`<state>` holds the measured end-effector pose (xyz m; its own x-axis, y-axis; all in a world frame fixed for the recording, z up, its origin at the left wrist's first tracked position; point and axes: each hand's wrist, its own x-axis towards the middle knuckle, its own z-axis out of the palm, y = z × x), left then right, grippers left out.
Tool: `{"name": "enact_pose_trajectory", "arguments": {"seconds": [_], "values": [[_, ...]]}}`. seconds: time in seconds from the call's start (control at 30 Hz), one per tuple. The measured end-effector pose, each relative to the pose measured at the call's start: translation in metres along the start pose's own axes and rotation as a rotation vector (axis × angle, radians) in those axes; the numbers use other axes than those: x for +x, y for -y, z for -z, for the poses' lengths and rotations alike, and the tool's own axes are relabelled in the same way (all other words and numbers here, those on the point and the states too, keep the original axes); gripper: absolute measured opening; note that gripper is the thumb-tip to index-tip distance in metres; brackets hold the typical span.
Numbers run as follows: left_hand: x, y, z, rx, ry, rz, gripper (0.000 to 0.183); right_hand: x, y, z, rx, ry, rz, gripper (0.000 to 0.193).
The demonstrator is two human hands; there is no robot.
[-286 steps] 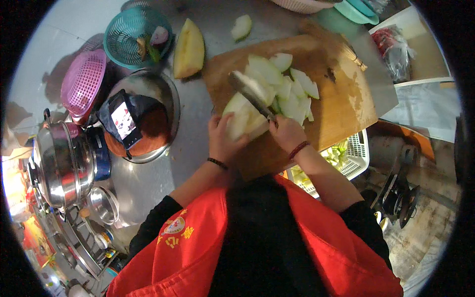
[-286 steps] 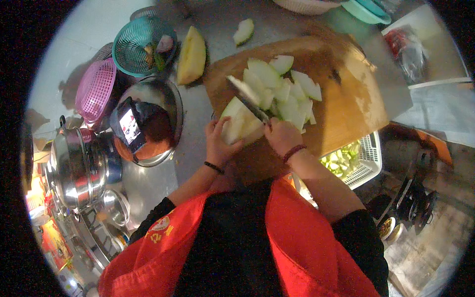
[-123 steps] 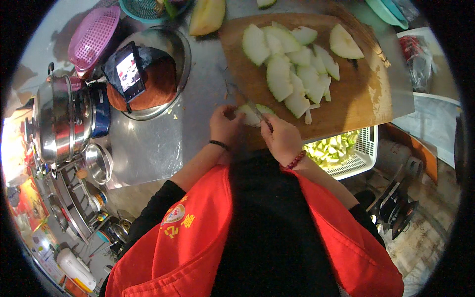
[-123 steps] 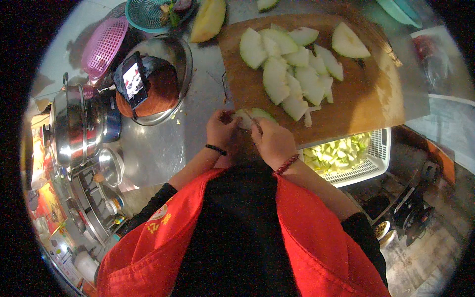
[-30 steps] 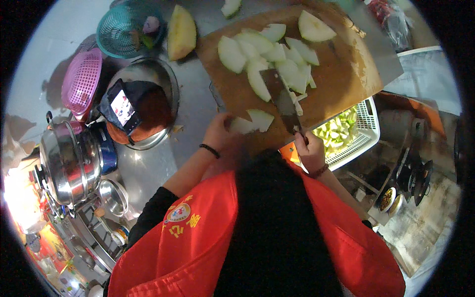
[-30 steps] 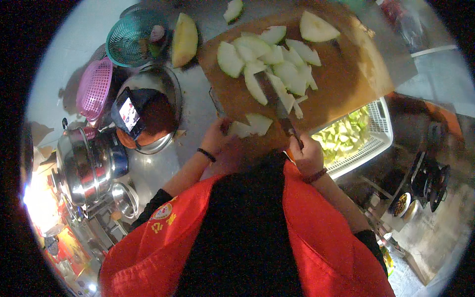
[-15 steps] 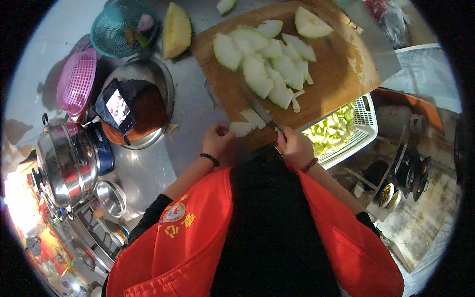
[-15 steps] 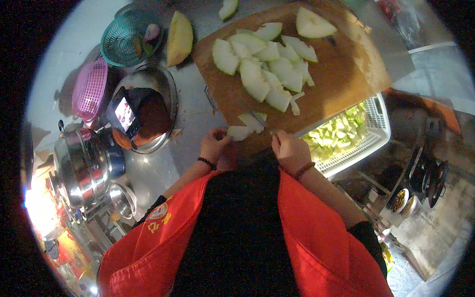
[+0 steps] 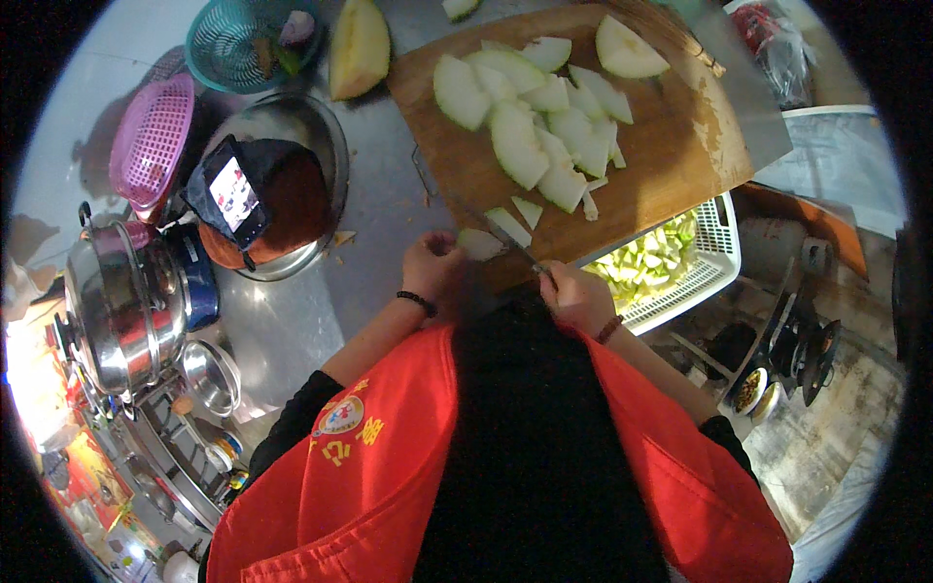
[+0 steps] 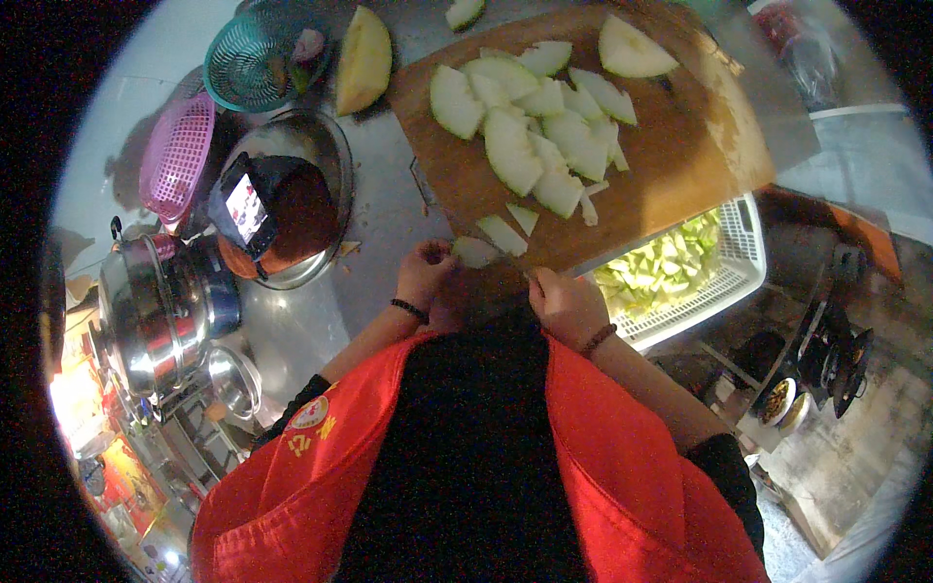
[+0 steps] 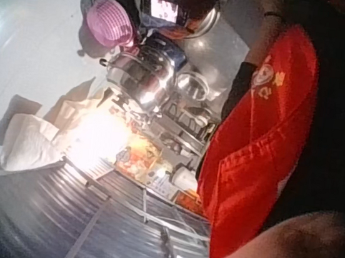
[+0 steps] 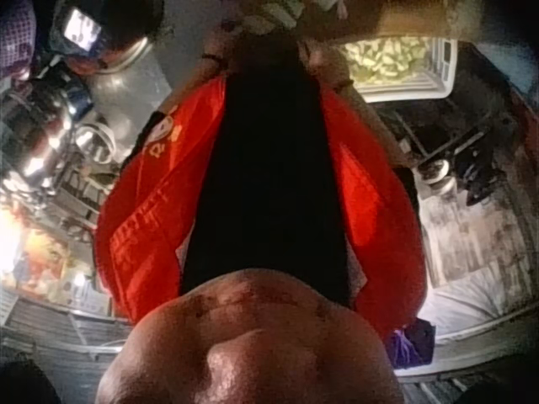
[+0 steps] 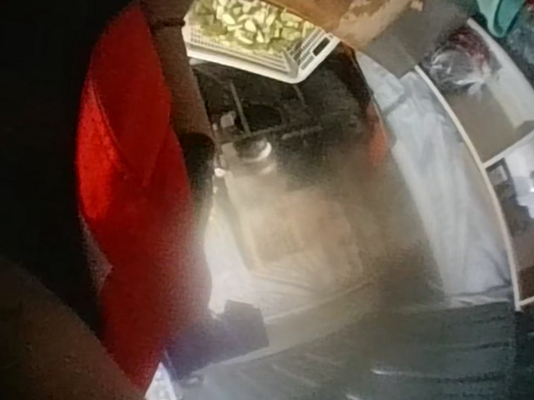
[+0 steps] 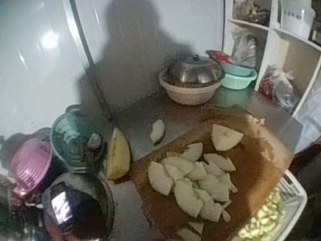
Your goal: The person slices a large white vegetable into wedges and then into smaller pieces on a wooden cutting board using a cleaver. The cut pieces are transferred into a white plastic basket placed beside the board.
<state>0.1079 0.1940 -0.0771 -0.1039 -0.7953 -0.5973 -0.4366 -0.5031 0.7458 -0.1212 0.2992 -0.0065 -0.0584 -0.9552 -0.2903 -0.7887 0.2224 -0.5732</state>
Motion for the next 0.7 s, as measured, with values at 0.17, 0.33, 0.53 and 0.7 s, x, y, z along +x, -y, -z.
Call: {"name": "enact_pose_trajectory", "arguments": {"seconds": [0.17, 0.33, 0.53, 0.7], "values": [[-0.005, -0.004, 0.002, -0.182, 0.006, 0.047, 0.028, -0.001, -0.004, 0.002, 0.154, -0.077, -0.036, 0.024], [0.005, 0.008, -0.002, -0.174, 0.011, -0.015, 0.024, -0.011, -0.004, 0.003, 0.077, -0.147, 0.191, 0.025], [0.005, 0.014, -0.001, 0.015, -0.011, -0.210, 0.030, 0.001, 0.006, -0.005, -0.039, 0.052, 0.018, 0.020], [-0.001, -0.002, -0.001, 0.329, 0.005, -0.363, 0.041, -0.014, 0.000, -0.002, 0.232, -0.203, 0.010, 0.021]]}}
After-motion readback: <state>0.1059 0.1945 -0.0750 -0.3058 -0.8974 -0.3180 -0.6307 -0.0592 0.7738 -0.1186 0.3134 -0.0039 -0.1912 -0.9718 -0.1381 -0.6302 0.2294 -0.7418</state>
